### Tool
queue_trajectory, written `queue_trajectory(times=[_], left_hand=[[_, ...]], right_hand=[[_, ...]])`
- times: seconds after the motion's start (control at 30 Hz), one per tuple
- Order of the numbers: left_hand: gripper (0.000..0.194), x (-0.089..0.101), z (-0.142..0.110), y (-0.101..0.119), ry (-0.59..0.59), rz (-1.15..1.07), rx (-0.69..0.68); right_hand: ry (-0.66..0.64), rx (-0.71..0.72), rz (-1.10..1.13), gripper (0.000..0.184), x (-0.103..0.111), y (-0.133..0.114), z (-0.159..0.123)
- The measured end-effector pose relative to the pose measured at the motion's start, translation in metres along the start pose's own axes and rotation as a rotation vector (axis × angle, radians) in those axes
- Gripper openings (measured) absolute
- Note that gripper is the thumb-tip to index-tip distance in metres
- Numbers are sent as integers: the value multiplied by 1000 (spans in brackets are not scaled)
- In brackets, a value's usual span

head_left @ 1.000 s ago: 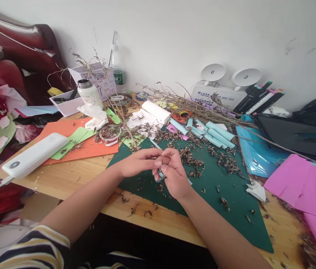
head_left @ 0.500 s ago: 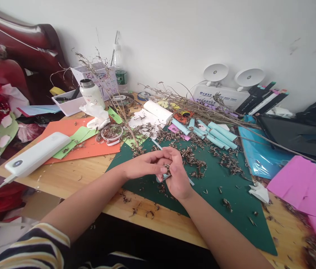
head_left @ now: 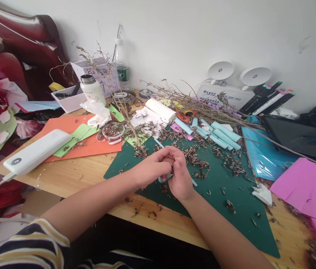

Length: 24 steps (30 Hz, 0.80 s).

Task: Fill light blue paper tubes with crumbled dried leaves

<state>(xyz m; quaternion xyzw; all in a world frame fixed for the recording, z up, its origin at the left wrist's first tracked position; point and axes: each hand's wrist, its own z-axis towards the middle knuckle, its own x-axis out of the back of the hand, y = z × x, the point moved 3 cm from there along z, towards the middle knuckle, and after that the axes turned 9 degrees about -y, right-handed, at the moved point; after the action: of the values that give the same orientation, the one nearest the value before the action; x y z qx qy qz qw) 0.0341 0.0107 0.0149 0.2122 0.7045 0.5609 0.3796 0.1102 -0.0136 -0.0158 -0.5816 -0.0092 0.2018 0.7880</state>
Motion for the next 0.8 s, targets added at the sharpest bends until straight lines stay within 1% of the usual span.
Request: queue_trajectory(times=[0.07,0.17,0.23,0.27,0.33,0.4,0.47,0.5,0.53,0.6,0.67,0.73,0.8], left_hand=[[26,-2,0,-2,66,-4,13],[18,-4,-4,-3,163,-49,-5],[18,-3,-7,-2,148,-113,-31],[22,-1,-8,-2,104,-142,-29],[33,4,-8,-3,-28,-174,4],[44,11,-7,-4,-158,-181,33],[45,18,-4,-3,-269,-245,12],[44,21,-3,-2,-301,-297,-15],[41,24,-1,-1,-310,-347,-51],[35,29,1,1,-249,-399,-140],[29,32,2,3,-139,-369,-230],[26,32,0,6,-79,-278,-299],[26,29,-4,8,-87,-72,-328]], right_hand=[[18,-7,6,32,0,0,0],[57,-27,57,26,1,-1,0],[34,-33,83,26,0,-1,1],[4,-27,84,26,-1,-2,1],[-61,-8,69,28,-3,-3,2],[-98,9,55,29,-4,-5,3],[-119,24,54,30,-4,-7,3],[-132,30,54,31,-4,-9,3],[-147,33,50,30,-4,-10,4],[-182,32,36,29,-5,-13,4],[-210,25,13,28,-6,-15,5],[-217,24,-26,29,-8,-17,7],[-214,18,-86,30,-8,-18,7]])
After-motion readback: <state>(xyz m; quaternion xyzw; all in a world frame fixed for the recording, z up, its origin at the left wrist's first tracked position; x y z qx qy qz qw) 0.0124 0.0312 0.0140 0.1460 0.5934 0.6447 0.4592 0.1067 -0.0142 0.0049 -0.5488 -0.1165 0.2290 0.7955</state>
